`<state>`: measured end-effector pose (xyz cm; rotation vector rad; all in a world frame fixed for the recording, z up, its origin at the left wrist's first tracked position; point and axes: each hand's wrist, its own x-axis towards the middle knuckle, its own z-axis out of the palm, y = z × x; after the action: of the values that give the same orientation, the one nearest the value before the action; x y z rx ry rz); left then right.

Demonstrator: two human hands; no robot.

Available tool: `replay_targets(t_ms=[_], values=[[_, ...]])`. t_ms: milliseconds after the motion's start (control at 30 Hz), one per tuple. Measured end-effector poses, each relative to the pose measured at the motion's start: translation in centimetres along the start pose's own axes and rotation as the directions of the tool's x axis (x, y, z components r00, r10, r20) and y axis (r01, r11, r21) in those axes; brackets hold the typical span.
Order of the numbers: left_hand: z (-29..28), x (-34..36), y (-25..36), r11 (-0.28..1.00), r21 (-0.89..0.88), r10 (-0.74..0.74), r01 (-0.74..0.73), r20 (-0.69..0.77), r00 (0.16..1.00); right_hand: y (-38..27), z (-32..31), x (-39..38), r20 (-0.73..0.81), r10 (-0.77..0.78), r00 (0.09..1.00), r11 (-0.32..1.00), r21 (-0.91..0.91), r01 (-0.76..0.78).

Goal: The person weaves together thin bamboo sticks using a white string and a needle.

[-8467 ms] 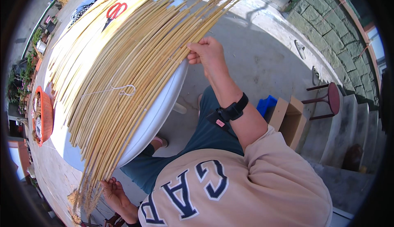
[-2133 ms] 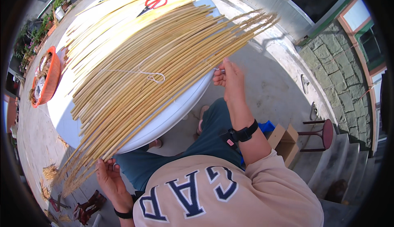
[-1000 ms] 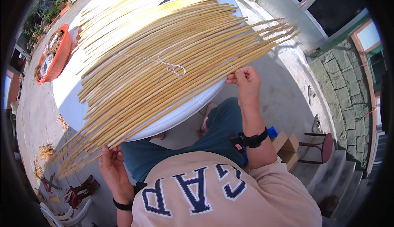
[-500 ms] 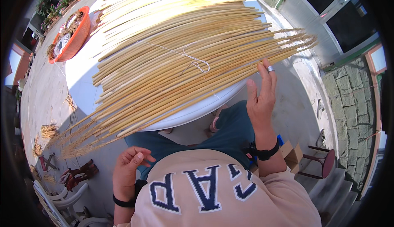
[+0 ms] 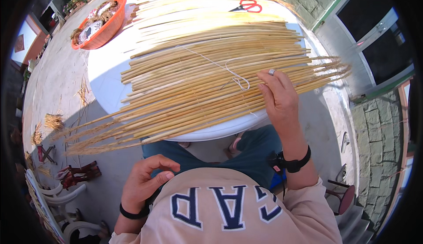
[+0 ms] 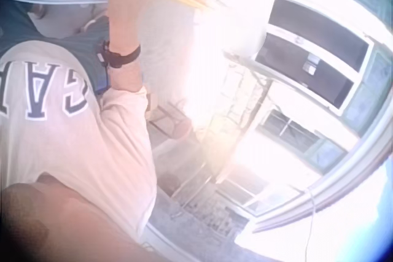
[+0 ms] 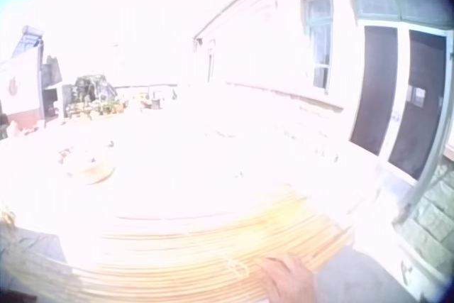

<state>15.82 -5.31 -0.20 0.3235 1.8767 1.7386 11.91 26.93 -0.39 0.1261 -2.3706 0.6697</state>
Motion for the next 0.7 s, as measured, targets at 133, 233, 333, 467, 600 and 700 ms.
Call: replay_targets(t_ms=[133,233,333,467,600,700], values=[[0.1,0.3,0.5,0.999,0.038,0.020,-0.021,0.021,1.000,1.1,3.0,3.9,0.284,-0.339,0.897,0.933,-0.021,0.360],[-0.7,-0.3,0.2,0.997,0.060,0.047,-0.051,0.070,0.996,1.9,3.9,5.3,0.457,-0.395,0.797,0.911,0.088,0.402],[-1.7,-1.2,0.0,0.991,0.101,0.090,-0.093,0.030,0.995,2.2,4.0,6.0,0.575,-0.346,0.741,0.938,0.186,0.294],[-2.9,-1.6,0.9,0.974,0.188,0.125,-0.124,0.005,0.992,3.1,4.6,6.5,0.616,-0.338,0.712,0.941,0.219,0.258],[-5.1,-0.8,4.2,0.924,0.305,0.211,-0.233,0.101,0.972,3.0,4.8,6.4,0.601,-0.385,0.701,0.920,0.185,0.346],[-6.2,1.4,7.1,0.780,0.540,0.261,-0.316,0.178,0.949,2.5,4.3,6.5,0.570,-0.393,0.722,0.918,0.206,0.338]])
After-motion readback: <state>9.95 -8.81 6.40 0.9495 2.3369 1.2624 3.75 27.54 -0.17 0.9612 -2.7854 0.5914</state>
